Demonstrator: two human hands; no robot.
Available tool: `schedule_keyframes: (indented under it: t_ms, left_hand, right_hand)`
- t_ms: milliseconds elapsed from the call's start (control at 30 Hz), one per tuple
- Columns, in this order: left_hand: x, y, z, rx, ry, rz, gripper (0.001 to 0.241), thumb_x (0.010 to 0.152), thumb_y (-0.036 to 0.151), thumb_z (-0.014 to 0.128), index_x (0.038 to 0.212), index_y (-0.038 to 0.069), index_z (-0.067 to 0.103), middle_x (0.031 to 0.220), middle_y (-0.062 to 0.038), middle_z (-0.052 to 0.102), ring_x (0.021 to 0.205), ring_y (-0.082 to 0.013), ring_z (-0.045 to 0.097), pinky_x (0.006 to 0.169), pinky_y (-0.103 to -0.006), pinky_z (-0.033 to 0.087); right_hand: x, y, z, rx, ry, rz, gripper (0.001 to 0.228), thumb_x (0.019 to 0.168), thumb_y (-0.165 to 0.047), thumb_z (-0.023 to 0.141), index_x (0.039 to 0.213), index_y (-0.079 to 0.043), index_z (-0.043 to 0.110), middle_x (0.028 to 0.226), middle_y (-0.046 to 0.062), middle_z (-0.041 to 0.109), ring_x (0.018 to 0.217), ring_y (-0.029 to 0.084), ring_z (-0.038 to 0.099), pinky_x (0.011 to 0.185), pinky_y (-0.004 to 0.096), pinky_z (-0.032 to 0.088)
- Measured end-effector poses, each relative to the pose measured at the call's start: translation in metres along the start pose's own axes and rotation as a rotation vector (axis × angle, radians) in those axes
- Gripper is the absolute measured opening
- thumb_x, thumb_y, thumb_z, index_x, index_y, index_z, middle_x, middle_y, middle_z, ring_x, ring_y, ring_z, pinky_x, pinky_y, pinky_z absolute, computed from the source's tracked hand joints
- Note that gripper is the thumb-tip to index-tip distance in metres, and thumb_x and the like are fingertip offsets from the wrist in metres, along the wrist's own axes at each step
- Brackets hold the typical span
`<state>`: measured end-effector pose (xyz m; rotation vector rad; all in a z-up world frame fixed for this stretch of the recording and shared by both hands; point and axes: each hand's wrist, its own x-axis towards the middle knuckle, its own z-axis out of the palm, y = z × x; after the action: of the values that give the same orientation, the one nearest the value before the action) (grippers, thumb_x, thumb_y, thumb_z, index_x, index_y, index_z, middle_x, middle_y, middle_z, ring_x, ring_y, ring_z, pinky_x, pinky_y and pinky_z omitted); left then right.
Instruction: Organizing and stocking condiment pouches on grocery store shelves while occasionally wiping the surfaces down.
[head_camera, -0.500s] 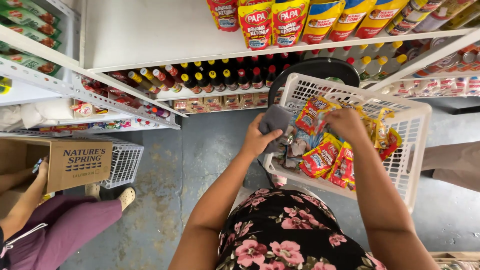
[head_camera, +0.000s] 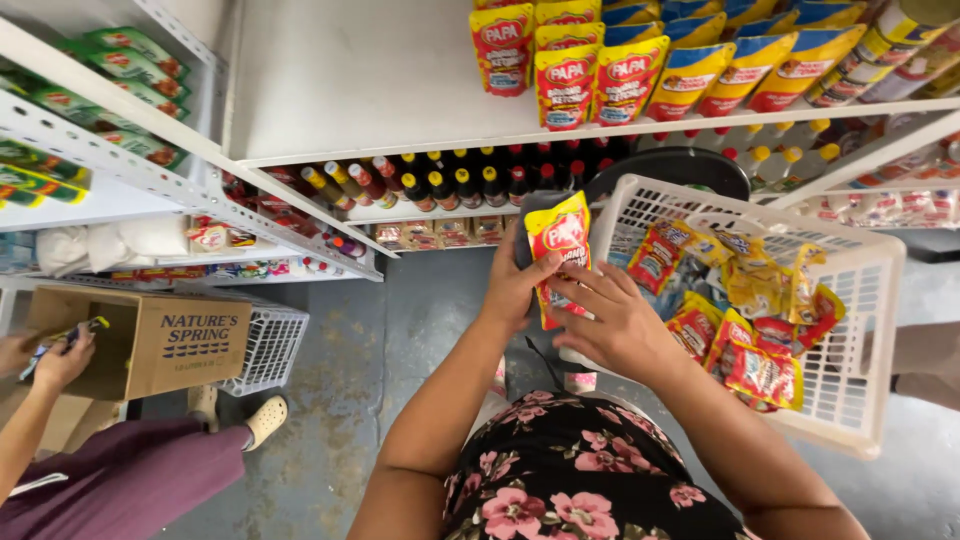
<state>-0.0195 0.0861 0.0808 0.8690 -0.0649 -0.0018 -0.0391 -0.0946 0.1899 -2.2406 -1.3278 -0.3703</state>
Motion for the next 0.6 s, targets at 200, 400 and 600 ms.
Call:
schedule_keyframes:
  t_ms: [200, 400, 600]
  left_hand:
    - [-0.013, 0.03, -0.017, -0.192, 0.042, -0.077, 0.062, 0.09, 0.011, 0.08, 0.143, 0.006, 0.048, 0.128, -0.011, 0.067, 0.114, -0.0247, 0.067, 0.1, -0.0435, 0.055]
    - [-0.022, 0.065, -0.022, 0.058, -0.129, -0.029, 0.064, 0.084, 0.006, 0.087, 0.141, 0.003, 0.056, 0.13, -0.007, 0.068, 0.118, -0.0165, 0.065, 0.103, -0.0349, 0.054]
    - [-0.024, 0.092, -0.06, 0.378, 0.085, 0.073, 0.056, 0.08, 0.011, 0.091, 0.125, 0.0, 0.059, 0.112, -0.008, 0.073, 0.098, -0.016, 0.07, 0.087, -0.0351, 0.059]
  right_hand:
    - [0.007, 0.022, 0.036, 0.503, 0.37, 0.644, 0.071, 0.091, -0.051, 0.072, 0.145, -0.008, 0.054, 0.149, 0.018, 0.051, 0.137, 0.03, 0.054, 0.108, 0.047, 0.048]
    - [0.005, 0.053, 0.113, 2.051, 0.103, 0.875, 0.073, 0.098, -0.052, 0.053, 0.147, 0.001, 0.044, 0.141, 0.016, 0.061, 0.131, 0.031, 0.058, 0.111, 0.048, 0.047]
    - [0.039, 0.032, 0.126, 1.985, 0.122, 0.961, 0.063, 0.105, -0.048, 0.048, 0.142, 0.003, 0.049, 0.135, 0.018, 0.063, 0.123, 0.032, 0.061, 0.108, 0.051, 0.048]
